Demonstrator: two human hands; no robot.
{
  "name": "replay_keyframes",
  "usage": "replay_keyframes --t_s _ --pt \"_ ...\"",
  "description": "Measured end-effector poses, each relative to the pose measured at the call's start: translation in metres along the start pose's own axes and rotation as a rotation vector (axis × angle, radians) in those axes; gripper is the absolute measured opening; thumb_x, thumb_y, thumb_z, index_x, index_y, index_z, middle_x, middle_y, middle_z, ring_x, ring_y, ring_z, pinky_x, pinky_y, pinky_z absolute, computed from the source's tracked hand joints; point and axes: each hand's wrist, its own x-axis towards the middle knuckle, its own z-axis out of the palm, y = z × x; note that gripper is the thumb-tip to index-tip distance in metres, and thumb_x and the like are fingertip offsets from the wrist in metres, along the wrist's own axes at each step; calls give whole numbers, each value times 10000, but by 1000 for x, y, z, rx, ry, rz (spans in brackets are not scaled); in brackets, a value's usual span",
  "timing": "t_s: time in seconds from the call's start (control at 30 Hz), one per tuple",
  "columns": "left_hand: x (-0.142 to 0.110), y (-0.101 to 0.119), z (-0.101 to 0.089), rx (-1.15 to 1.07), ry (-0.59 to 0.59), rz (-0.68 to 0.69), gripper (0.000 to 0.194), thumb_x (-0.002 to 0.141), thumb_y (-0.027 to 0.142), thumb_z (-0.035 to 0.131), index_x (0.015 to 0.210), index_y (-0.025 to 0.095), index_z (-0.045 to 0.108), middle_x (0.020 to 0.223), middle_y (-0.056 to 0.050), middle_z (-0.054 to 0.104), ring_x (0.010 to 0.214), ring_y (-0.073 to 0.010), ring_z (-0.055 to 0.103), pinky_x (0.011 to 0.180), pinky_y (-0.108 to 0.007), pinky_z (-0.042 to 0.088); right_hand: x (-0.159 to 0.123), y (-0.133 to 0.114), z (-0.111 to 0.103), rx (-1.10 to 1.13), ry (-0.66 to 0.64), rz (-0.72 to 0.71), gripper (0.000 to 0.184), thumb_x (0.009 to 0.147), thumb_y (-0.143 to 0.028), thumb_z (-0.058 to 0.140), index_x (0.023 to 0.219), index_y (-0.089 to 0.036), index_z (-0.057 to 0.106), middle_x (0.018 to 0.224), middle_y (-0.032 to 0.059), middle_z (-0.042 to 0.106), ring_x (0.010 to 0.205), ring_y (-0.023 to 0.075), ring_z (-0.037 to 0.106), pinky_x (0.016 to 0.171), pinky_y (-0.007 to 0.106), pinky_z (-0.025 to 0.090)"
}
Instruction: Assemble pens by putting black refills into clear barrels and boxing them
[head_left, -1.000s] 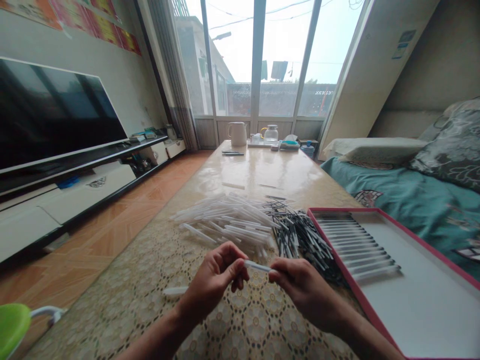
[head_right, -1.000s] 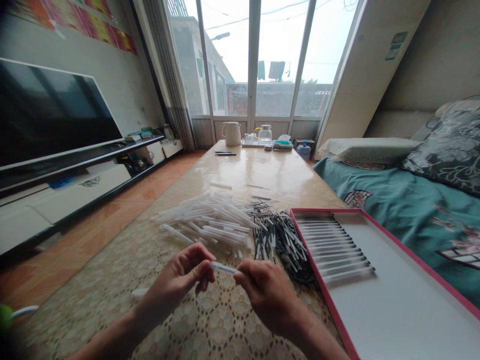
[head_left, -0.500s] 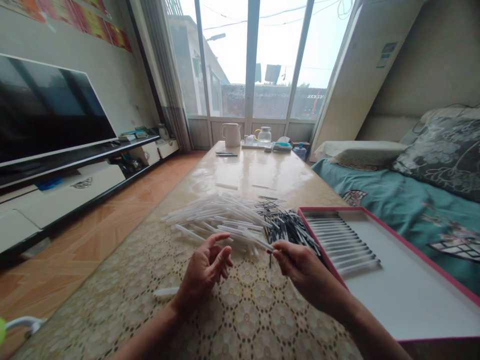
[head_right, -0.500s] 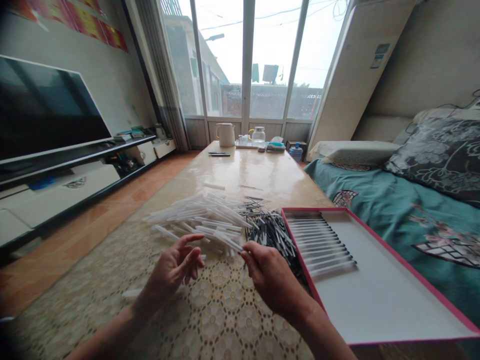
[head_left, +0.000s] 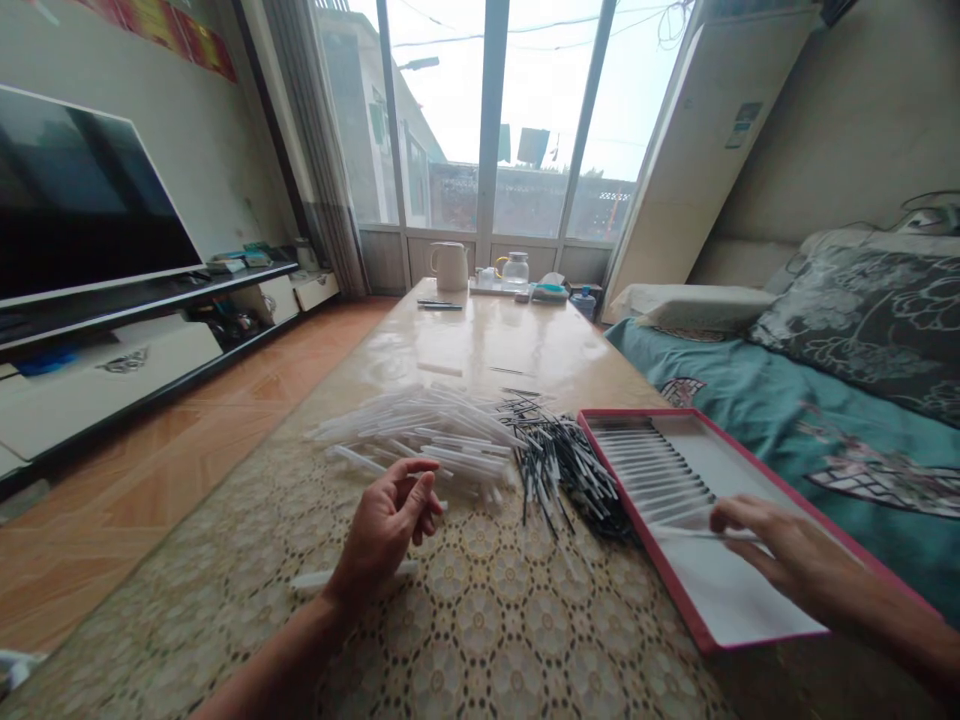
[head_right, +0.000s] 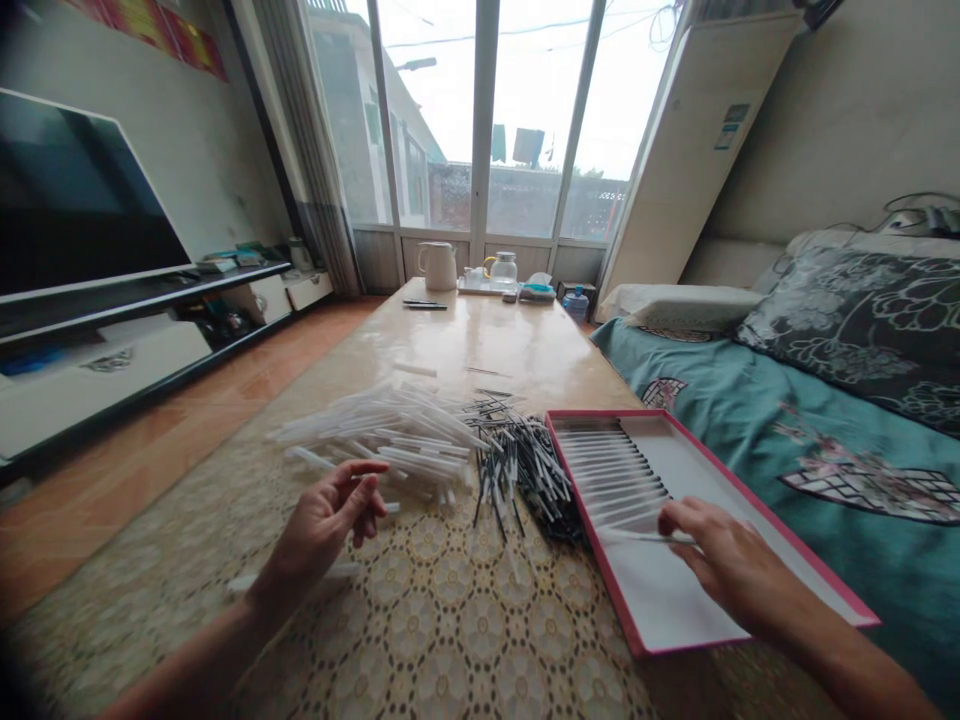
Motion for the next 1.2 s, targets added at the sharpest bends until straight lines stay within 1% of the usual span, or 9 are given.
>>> replay_keyframes --t_s 0.13,0.37,0.47,0.53,0.63,0.77,0.87,1.0,1.2 --pt "0 0 0 1 -14 -24 322 806 417 570 965 138 544 593 13 604 427 -97 523 367 -190 389 2 1 16 77 -127 -66 125 784 -248 496 790 -230 619 866 51 650 820 205 619 726 291 475" --pt "1 6 -1 -1 13 -52 318 779 421 595 916 135 574 572 7 612 411 -93 516 363 -186 386 7 3 35 -39 49 -95 67 768 -280 563 770 -215 575 822 76 622 800 231 588 735 344 461" --pt "0 6 -1 11 16 -58 309 776 416 594 905 136 580 574 4 613 408 -95 516 361 -188 382 10 -9 35 -87 157 -95 118 755 -296 584 831 -206 581 858 100 615 834 257 577 763 382 451" --pt "0 6 0 43 25 -60 298 778 408 586 906 139 580 578 4 609 405 -97 510 357 -190 371 16 -34 29 -53 184 -111 132 779 -293 561 876 -208 587 879 96 613 852 255 576 770 378 447" --pt "1 9 -5 155 -22 -52 251 790 391 564 847 148 583 580 5 592 423 -99 503 377 -195 362 27 -90 21 78 95 -170 112 846 -283 488 843 -226 585 880 63 604 810 211 577 721 328 449" --pt "5 20 -27 446 -301 23 170 741 321 608 688 161 592 555 27 525 491 -101 472 459 -206 359 42 -161 25 158 7 -242 119 856 -194 467 793 -209 567 833 42 579 790 184 552 711 304 427" --pt "4 30 -48 695 -502 41 88 650 247 660 684 184 609 607 28 549 561 -122 481 491 -210 345 52 -187 36 137 -15 -224 119 849 -158 473 778 -196 561 827 43 565 809 180 544 725 289 416" --pt "-3 37 -63 921 -585 117 137 560 153 686 642 211 592 688 16 595 642 -151 483 556 -234 342 65 -188 50 97 14 -184 90 819 -133 499 793 -186 566 823 50 563 827 183 544 749 279 406" --pt "-9 36 -55 973 -561 194 157 592 59 542 597 215 552 678 -5 587 608 -152 467 534 -253 310 72 -165 60 83 148 -105 100 838 -164 461 817 -185 557 819 56 556 812 197 536 735 300 402"
